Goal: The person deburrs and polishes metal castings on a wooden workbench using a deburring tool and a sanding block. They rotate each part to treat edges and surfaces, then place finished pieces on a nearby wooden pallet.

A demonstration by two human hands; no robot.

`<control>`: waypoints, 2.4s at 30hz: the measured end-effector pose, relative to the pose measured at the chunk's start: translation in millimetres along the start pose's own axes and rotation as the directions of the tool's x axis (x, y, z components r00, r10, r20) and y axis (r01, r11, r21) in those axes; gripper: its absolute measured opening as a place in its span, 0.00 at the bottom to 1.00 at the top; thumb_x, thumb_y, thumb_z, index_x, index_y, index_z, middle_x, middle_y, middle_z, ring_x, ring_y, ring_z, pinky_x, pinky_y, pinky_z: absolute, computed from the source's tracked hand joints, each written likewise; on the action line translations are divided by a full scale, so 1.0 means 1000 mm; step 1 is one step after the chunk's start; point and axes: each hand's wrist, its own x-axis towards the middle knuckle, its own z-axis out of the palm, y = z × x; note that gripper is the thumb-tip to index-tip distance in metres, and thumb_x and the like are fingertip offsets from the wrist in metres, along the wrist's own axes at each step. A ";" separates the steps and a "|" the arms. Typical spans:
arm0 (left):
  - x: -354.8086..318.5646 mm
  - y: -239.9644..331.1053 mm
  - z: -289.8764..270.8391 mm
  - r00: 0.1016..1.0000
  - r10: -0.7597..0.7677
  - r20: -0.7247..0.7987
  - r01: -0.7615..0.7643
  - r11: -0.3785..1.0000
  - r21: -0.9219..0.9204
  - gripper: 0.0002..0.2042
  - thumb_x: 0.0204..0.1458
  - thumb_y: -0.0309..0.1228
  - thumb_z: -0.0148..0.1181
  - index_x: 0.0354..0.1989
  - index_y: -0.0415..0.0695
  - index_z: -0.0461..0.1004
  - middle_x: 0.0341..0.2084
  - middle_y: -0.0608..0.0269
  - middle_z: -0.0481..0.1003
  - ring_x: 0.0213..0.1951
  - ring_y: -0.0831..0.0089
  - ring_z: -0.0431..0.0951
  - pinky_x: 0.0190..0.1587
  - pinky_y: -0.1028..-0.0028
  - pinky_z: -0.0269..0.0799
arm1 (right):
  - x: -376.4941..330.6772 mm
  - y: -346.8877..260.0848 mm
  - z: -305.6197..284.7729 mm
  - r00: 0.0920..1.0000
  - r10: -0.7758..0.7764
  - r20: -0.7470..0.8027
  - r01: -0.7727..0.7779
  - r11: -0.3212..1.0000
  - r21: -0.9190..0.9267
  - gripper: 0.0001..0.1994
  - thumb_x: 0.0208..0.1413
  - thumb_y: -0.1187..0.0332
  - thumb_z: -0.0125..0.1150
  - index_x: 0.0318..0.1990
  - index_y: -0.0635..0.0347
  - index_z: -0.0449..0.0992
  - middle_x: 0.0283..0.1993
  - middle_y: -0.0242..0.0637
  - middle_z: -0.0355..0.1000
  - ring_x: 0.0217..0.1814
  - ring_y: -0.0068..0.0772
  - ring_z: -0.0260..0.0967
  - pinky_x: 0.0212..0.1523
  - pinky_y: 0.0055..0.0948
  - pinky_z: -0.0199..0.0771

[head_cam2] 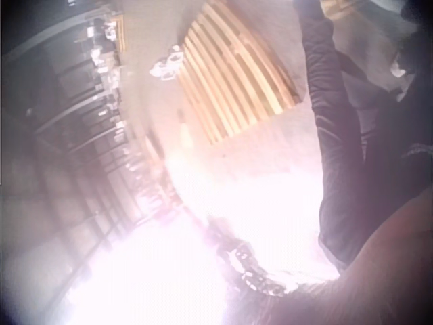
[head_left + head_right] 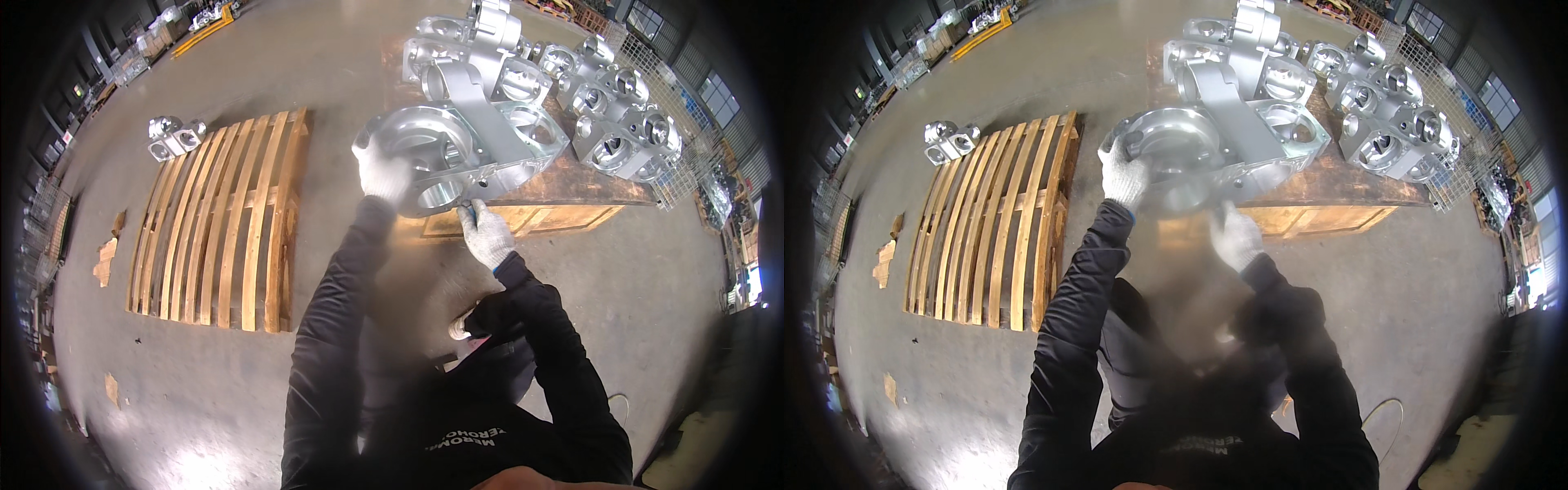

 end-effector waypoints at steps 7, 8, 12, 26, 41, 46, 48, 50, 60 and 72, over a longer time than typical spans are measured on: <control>0.000 -0.003 0.001 0.999 -0.021 0.025 0.021 1.000 0.012 0.32 0.46 0.23 0.63 0.65 0.49 0.73 0.66 0.47 0.60 0.66 0.43 0.66 0.68 0.58 0.69 | -0.021 -0.039 0.036 0.969 0.228 0.091 -0.245 0.914 0.324 0.23 0.71 0.51 0.53 0.55 0.63 0.77 0.51 0.62 0.78 0.57 0.68 0.74 0.57 0.56 0.73; -0.001 -0.003 0.002 1.000 -0.016 0.018 0.016 1.000 0.002 0.32 0.46 0.23 0.63 0.65 0.49 0.73 0.66 0.47 0.60 0.66 0.43 0.66 0.68 0.58 0.68 | -0.024 -0.046 0.041 0.964 0.237 0.124 -0.265 0.911 0.315 0.22 0.71 0.51 0.53 0.54 0.63 0.77 0.50 0.61 0.78 0.56 0.67 0.74 0.57 0.56 0.73; -0.001 -0.005 0.004 1.000 0.011 -0.021 -0.010 0.999 0.033 0.31 0.46 0.23 0.62 0.65 0.49 0.73 0.66 0.46 0.60 0.65 0.42 0.67 0.68 0.58 0.68 | -0.028 -0.074 0.052 0.993 0.098 0.064 -0.113 0.946 0.303 0.22 0.71 0.52 0.51 0.49 0.67 0.77 0.45 0.62 0.78 0.51 0.69 0.75 0.53 0.57 0.75; 0.021 -0.036 0.009 0.995 0.092 0.035 -0.095 0.992 0.078 0.16 0.49 0.19 0.59 0.48 0.38 0.78 0.56 0.50 0.62 0.40 0.62 0.81 0.40 0.68 0.82 | 0.023 -0.068 -0.084 0.946 0.096 0.308 -0.210 0.908 0.362 0.20 0.71 0.53 0.59 0.55 0.61 0.80 0.25 0.35 0.72 0.22 0.29 0.72 0.22 0.32 0.73; 0.004 0.014 -0.001 0.848 0.518 0.113 -0.446 0.583 0.679 0.26 0.49 0.26 0.68 0.59 0.42 0.73 0.62 0.46 0.65 0.58 0.53 0.77 0.65 0.57 0.70 | -0.042 -0.040 0.033 0.995 0.091 -0.032 -0.060 0.844 0.533 0.14 0.69 0.63 0.63 0.51 0.67 0.80 0.39 0.54 0.81 0.39 0.46 0.82 0.43 0.39 0.79; -0.011 0.041 0.017 0.744 0.482 0.463 -0.657 0.402 0.638 0.15 0.61 0.37 0.60 0.51 0.43 0.78 0.54 0.38 0.77 0.56 0.46 0.79 0.63 0.52 0.71 | -0.015 -0.017 -0.021 0.926 -0.049 -0.375 0.204 0.900 0.385 0.17 0.68 0.62 0.64 0.58 0.63 0.79 0.43 0.52 0.82 0.42 0.51 0.83 0.41 0.37 0.81; -0.020 0.042 0.031 0.698 0.467 0.543 -0.705 0.314 0.636 0.17 0.67 0.44 0.52 0.46 0.43 0.80 0.30 0.45 0.82 0.32 0.48 0.85 0.40 0.53 0.80 | 0.008 -0.004 -0.047 0.877 -0.117 -0.466 0.253 0.937 0.240 0.18 0.68 0.60 0.64 0.60 0.60 0.79 0.44 0.51 0.82 0.38 0.52 0.82 0.39 0.38 0.81; -0.024 0.039 0.037 0.685 0.548 0.480 -0.712 0.365 0.599 0.16 0.65 0.43 0.54 0.45 0.43 0.80 0.28 0.47 0.82 0.29 0.49 0.84 0.35 0.52 0.79 | 0.041 0.001 -0.069 0.721 -0.270 -0.638 0.305 0.951 -0.058 0.20 0.67 0.55 0.65 0.59 0.57 0.78 0.27 0.46 0.79 0.24 0.47 0.78 0.27 0.40 0.79; -0.008 0.015 0.006 0.509 0.725 0.465 -0.847 0.323 0.422 0.13 0.53 0.41 0.67 0.39 0.45 0.81 0.29 0.52 0.81 0.28 0.54 0.83 0.32 0.58 0.79 | 0.183 -0.001 -0.119 0.958 -0.274 0.083 0.286 0.915 -0.286 0.20 0.70 0.51 0.54 0.56 0.56 0.76 0.50 0.52 0.80 0.53 0.58 0.78 0.53 0.53 0.77; 0.001 -0.002 0.000 0.499 0.744 0.443 -0.852 0.330 0.406 0.16 0.49 0.43 0.69 0.35 0.43 0.80 0.29 0.51 0.81 0.26 0.53 0.81 0.31 0.60 0.79 | 0.230 -0.011 -0.092 0.878 -0.383 0.286 0.476 0.756 -0.449 0.16 0.69 0.55 0.53 0.50 0.55 0.79 0.42 0.50 0.81 0.46 0.56 0.80 0.48 0.52 0.80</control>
